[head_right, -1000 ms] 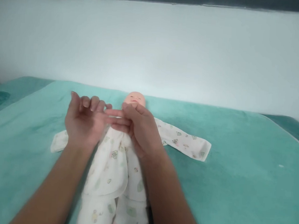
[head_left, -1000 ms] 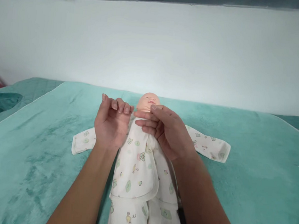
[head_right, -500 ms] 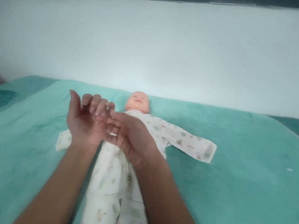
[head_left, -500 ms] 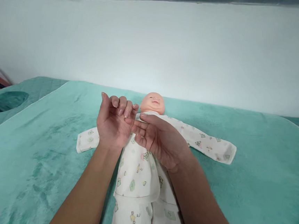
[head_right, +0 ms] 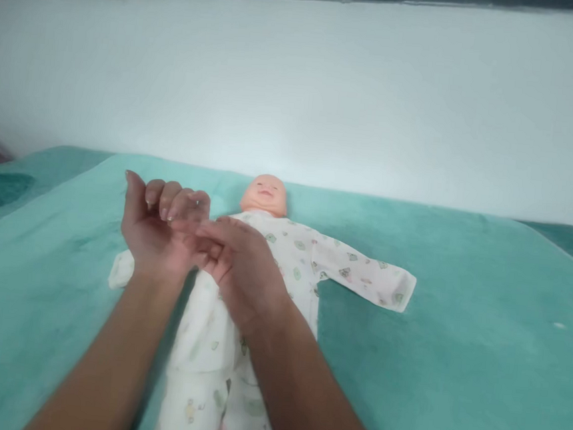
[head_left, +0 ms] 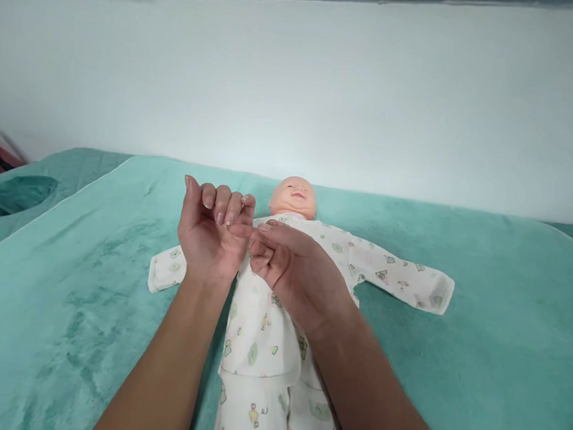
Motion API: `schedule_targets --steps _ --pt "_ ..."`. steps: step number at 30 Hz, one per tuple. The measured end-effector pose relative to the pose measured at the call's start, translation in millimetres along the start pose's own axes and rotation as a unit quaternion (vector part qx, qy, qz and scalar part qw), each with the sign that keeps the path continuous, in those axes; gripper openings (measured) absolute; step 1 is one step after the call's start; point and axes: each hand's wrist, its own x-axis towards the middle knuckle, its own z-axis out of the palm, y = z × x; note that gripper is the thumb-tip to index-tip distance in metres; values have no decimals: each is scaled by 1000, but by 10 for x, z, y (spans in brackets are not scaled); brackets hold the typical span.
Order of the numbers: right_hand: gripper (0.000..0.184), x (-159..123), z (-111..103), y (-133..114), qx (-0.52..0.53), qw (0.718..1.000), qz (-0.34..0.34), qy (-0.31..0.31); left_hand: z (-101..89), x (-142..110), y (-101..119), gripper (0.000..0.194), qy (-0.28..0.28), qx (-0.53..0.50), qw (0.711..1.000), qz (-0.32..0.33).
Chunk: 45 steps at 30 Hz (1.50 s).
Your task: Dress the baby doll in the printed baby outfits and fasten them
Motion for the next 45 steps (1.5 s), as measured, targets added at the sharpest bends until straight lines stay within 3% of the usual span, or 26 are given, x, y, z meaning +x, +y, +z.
schedule_targets --steps 8,11,20,30,36,45 --pt "19 5 0 74 11 999 -14 43 28 0 1 53 41 55 997 35" --pt "21 9 -1 104 -3 998 -29 52 34 -3 -4 52 32 50 997 42" --pt "22 8 51 132 -56 994 -79 51 12 -5 -34 51 37 40 998 13" --pt "29 6 9 92 -80 992 -59 77 28 -16 41 54 26 40 998 33" --pt "26 4 12 73 -70 995 -24 70 23 -9 22 55 51 72 995 41" --pt "27 8 21 17 -31 997 18 63 20 -4 33 56 21 73 996 37"
